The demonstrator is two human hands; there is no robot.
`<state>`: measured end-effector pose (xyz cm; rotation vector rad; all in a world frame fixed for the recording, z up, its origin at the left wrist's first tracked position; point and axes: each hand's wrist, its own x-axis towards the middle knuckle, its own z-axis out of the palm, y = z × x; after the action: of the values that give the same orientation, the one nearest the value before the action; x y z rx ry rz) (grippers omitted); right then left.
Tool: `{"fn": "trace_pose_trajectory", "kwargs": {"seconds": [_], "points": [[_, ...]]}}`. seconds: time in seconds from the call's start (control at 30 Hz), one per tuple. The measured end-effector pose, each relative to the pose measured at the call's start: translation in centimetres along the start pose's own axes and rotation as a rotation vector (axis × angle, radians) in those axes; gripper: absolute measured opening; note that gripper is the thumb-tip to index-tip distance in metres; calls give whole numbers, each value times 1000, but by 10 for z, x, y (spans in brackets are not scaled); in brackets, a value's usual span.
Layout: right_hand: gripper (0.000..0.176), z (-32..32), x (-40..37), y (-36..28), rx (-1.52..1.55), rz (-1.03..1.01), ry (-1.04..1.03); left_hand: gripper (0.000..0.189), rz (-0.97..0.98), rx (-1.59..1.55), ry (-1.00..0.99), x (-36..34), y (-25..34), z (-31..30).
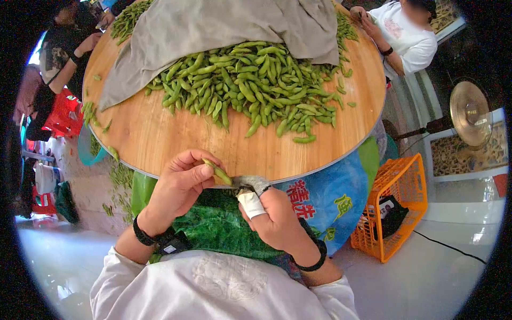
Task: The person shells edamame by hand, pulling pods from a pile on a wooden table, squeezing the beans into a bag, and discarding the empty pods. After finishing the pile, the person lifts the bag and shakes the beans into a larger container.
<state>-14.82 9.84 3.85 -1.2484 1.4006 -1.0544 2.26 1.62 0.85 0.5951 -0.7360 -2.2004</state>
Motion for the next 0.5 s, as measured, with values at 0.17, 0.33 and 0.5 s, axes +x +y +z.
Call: {"fn": "trace_pose_trajectory", "kwargs": {"seconds": [0.17, 0.33, 0.5], "points": [[18, 1, 5, 0, 39, 64, -123, 14, -18, 30, 20, 2, -3, -5], [17, -1, 6, 6, 74, 82, -161, 13, 69, 177, 78, 3, -1, -1], [16, 1, 8, 4, -128, 29, -157, 14, 164, 283, 72, 1, -1, 3]]}}
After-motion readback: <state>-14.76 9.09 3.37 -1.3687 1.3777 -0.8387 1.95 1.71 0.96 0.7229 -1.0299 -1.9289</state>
